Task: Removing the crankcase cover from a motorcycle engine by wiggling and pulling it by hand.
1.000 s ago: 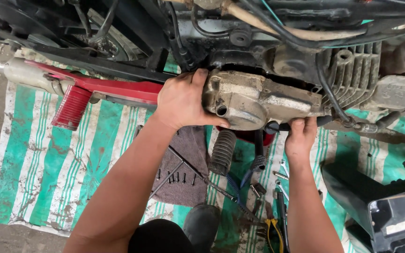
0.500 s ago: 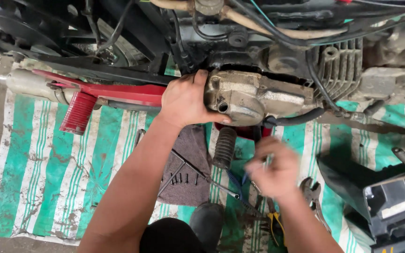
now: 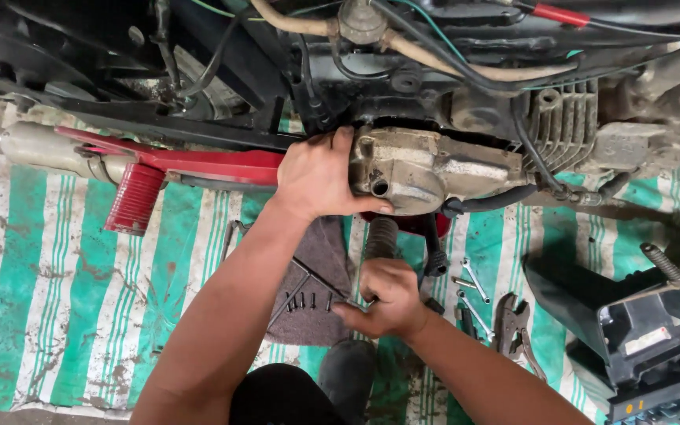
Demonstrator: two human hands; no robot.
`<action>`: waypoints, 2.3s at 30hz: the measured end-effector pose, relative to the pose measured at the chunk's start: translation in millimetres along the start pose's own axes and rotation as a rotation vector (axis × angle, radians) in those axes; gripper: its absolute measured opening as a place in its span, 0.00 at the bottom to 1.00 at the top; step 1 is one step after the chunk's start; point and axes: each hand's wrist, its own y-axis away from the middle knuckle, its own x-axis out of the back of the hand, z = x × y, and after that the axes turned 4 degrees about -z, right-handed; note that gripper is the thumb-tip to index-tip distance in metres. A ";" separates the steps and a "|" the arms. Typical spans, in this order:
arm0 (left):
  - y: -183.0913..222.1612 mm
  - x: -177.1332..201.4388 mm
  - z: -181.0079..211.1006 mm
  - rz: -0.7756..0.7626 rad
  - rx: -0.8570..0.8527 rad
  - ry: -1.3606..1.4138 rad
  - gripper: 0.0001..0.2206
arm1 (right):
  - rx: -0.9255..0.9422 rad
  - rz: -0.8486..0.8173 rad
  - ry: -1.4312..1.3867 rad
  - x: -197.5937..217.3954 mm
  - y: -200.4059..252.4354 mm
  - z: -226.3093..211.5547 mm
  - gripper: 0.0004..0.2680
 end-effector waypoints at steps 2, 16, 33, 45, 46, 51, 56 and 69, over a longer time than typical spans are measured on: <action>3.1 -0.5 0.3 0.005 -0.007 0.009 0.62 | -0.021 -0.002 0.023 2.6 8.2 5.7 0.21; 10.8 -25.1 -9.3 0.007 -0.010 -0.042 0.58 | -0.061 -0.093 0.093 3.3 7.6 -12.3 0.16; 11.2 -12.9 2.7 0.055 -0.014 -0.089 0.56 | -0.181 -0.035 0.111 7.4 11.6 -22.0 0.10; 10.5 -16.3 2.0 -0.006 0.020 -0.112 0.57 | -0.157 -0.018 0.072 11.3 11.2 -22.4 0.10; 10.8 -15.9 2.4 -0.005 0.019 -0.114 0.57 | -0.155 -0.017 0.071 11.5 11.2 -23.0 0.10; 9.6 -13.0 5.1 0.008 0.013 -0.129 0.56 | -0.157 -0.018 0.060 13.0 9.3 -25.0 0.09; 13.5 -25.2 -2.0 0.030 0.000 -0.142 0.56 | -0.113 0.004 0.014 12.2 11.8 -12.4 0.11; 18.5 -39.1 -15.5 0.000 -0.010 -0.171 0.59 | -0.084 0.008 -0.026 12.7 13.5 -8.3 0.12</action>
